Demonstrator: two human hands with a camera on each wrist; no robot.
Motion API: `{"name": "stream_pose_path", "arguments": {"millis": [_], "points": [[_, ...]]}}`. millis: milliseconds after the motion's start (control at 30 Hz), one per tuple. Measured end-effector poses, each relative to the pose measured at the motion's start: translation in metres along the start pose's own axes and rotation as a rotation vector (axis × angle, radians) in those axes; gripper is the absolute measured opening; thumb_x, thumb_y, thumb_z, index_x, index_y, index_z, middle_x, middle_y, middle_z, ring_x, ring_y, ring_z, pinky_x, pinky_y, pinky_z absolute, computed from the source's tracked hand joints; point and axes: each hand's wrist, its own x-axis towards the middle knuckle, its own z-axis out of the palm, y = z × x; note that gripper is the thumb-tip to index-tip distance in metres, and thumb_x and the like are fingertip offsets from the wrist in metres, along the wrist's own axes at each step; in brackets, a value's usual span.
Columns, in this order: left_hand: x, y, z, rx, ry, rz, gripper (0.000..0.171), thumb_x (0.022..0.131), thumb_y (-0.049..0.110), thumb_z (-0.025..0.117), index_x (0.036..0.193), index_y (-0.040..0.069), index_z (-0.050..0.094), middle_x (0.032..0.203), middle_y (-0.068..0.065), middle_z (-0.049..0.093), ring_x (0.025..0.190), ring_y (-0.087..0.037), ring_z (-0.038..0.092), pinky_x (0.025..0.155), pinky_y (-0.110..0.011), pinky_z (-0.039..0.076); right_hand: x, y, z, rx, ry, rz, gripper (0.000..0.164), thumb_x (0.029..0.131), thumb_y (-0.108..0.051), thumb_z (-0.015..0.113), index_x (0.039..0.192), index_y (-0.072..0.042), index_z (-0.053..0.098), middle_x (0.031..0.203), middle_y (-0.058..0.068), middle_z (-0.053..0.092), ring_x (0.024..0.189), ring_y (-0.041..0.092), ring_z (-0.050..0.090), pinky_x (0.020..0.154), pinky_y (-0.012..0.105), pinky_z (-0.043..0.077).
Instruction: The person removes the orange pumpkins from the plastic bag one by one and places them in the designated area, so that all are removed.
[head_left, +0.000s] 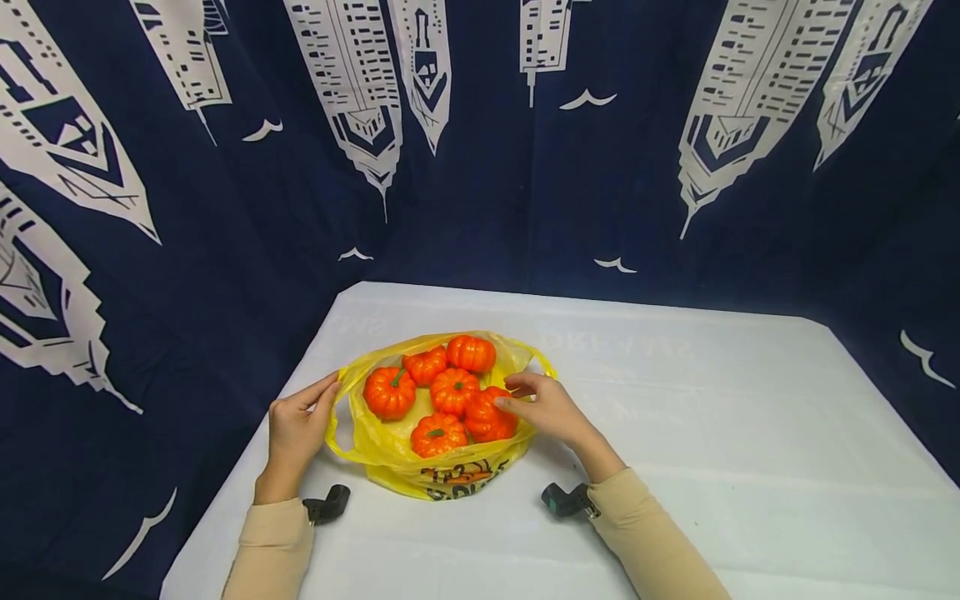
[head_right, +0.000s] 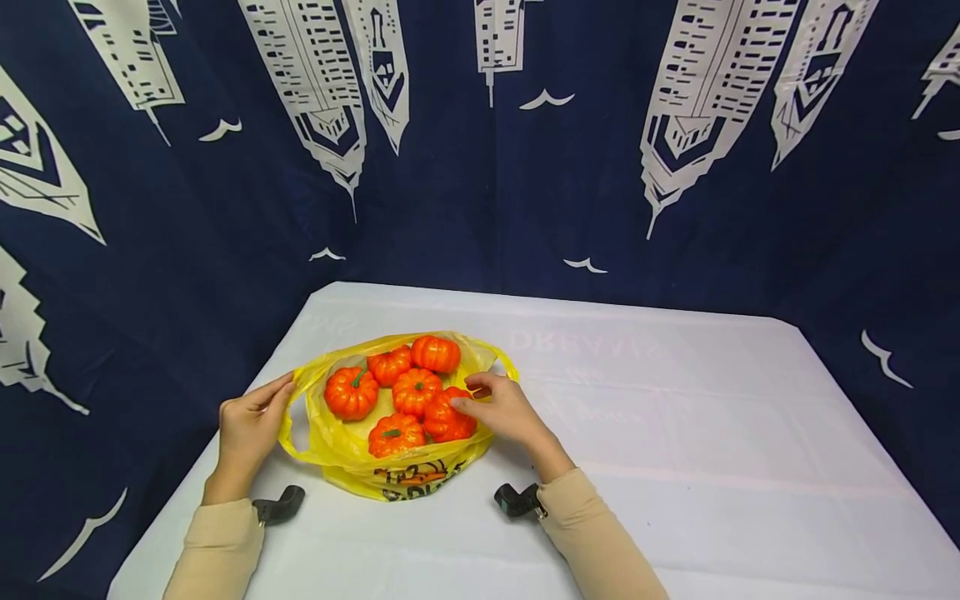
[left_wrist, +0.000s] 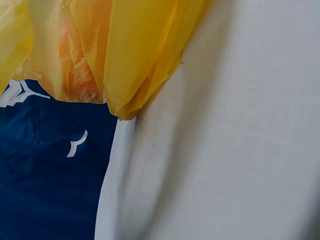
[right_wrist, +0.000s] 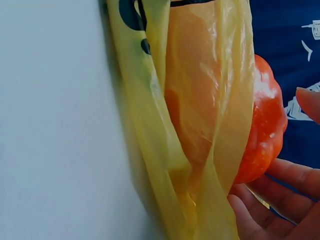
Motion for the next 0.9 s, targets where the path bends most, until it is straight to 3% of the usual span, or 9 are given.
{"name": "stream_pose_path", "arguments": {"millis": [267, 700, 900], "points": [[-0.001, 0.001, 0.0, -0.015, 0.008, -0.005, 0.024, 0.078, -0.012, 0.078, 0.1, -0.004, 0.077, 0.094, -0.021, 0.076, 0.097, 0.017, 0.058, 0.081, -0.001, 0.046, 0.002, 0.001, 0.006, -0.007, 0.003, 0.042, 0.048, 0.092, -0.028, 0.072, 0.126, 0.004, 0.063, 0.122, 0.018, 0.069, 0.112, 0.032, 0.064, 0.097, 0.046, 0.055], [-0.001, 0.001, 0.0, -0.009, 0.004, -0.005, 0.024, 0.077, -0.013, 0.078, 0.1, -0.006, 0.077, 0.094, -0.023, 0.075, 0.097, 0.019, 0.057, 0.081, 0.0, 0.045, 0.002, 0.001, 0.016, 0.035, 0.058, 0.057, 0.036, 0.092, -0.025, 0.072, 0.112, 0.004, 0.069, 0.104, 0.016, 0.073, 0.096, 0.026, 0.067, 0.084, 0.038, 0.058], [-0.001, 0.001, 0.0, -0.024, 0.018, 0.01, 0.024, 0.076, -0.013, 0.078, 0.099, -0.004, 0.078, 0.093, -0.022, 0.076, 0.096, 0.015, 0.059, 0.08, -0.001, 0.046, 0.002, -0.001, 0.017, 0.053, 0.075, 0.115, 0.033, 0.09, -0.027, 0.074, 0.108, 0.0, 0.07, 0.102, 0.013, 0.072, 0.098, 0.024, 0.065, 0.084, 0.037, 0.056]]}}
